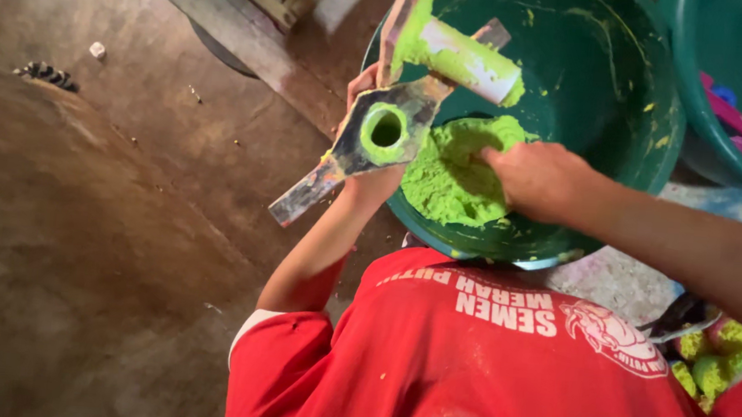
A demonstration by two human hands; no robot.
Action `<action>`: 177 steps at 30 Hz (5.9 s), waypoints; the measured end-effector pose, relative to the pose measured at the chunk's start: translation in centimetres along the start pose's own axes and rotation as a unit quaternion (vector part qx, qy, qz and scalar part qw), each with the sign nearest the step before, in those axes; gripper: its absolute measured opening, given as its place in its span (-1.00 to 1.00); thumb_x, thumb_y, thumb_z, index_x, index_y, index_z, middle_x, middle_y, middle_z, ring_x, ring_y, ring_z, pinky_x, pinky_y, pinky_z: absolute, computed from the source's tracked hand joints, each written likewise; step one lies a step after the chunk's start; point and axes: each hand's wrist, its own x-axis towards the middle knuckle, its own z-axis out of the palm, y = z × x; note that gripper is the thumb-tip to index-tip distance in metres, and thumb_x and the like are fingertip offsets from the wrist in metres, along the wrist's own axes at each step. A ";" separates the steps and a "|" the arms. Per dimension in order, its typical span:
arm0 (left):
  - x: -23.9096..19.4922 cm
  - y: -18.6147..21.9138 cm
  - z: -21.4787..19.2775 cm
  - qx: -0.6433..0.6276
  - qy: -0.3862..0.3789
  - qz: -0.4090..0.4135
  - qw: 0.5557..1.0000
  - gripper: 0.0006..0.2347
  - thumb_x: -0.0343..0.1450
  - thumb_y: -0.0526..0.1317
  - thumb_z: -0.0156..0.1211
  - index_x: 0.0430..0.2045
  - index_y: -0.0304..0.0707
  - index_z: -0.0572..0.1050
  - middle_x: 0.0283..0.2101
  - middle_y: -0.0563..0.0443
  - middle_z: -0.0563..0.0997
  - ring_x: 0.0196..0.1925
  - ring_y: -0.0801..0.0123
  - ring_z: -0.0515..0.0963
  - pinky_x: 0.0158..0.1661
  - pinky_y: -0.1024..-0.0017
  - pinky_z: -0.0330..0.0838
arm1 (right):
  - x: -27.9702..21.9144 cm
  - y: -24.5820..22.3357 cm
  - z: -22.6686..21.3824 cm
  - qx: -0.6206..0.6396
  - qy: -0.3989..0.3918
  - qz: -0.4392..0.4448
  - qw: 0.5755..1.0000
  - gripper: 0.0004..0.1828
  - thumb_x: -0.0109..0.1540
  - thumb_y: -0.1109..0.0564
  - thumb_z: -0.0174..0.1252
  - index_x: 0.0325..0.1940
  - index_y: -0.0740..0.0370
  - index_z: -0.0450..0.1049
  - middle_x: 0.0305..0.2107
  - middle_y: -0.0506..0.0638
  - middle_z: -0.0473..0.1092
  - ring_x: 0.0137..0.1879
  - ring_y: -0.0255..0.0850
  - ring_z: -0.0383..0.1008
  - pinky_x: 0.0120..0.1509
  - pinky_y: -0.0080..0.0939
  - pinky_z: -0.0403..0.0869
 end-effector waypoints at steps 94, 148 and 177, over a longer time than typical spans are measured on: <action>6.7 7.1 1.1 0.214 -0.081 0.023 0.973 -0.48 0.41 -0.13 0.28 0.30 -0.19 0.35 0.30 0.02 0.49 0.22 0.23 0.58 0.20 0.29 0.53 | -16.0 0.0 -4.3 0.143 0.480 -0.061 0.864 -0.68 0.35 0.22 0.12 0.20 0.33 0.39 -0.08 0.17 0.54 -0.13 -0.02 0.63 -0.20 -0.10 0.59; -18.6 25.0 30.4 -0.061 -0.758 0.009 0.649 -0.68 0.32 -0.06 0.38 -0.13 -0.14 0.53 -0.14 -0.06 0.66 -0.11 0.15 0.66 -0.13 0.25 0.55 | -40.0 10.4 24.9 0.303 0.649 -0.032 0.697 -0.29 0.18 0.21 0.10 0.44 0.10 0.17 0.23 0.47 0.29 0.33 0.43 0.43 0.35 0.32 0.49; -26.0 17.4 66.3 -0.783 -0.450 -0.340 0.264 -0.66 0.49 0.02 -0.07 -0.19 -0.31 0.49 -0.16 -0.07 0.57 0.01 0.14 0.51 0.13 0.18 0.40 | -52.3 30.2 40.2 0.804 0.195 0.260 0.497 -0.10 0.33 -0.50 -0.43 0.30 0.29 0.31 -0.16 0.19 0.47 -0.06 -0.04 0.53 0.12 -0.01 0.48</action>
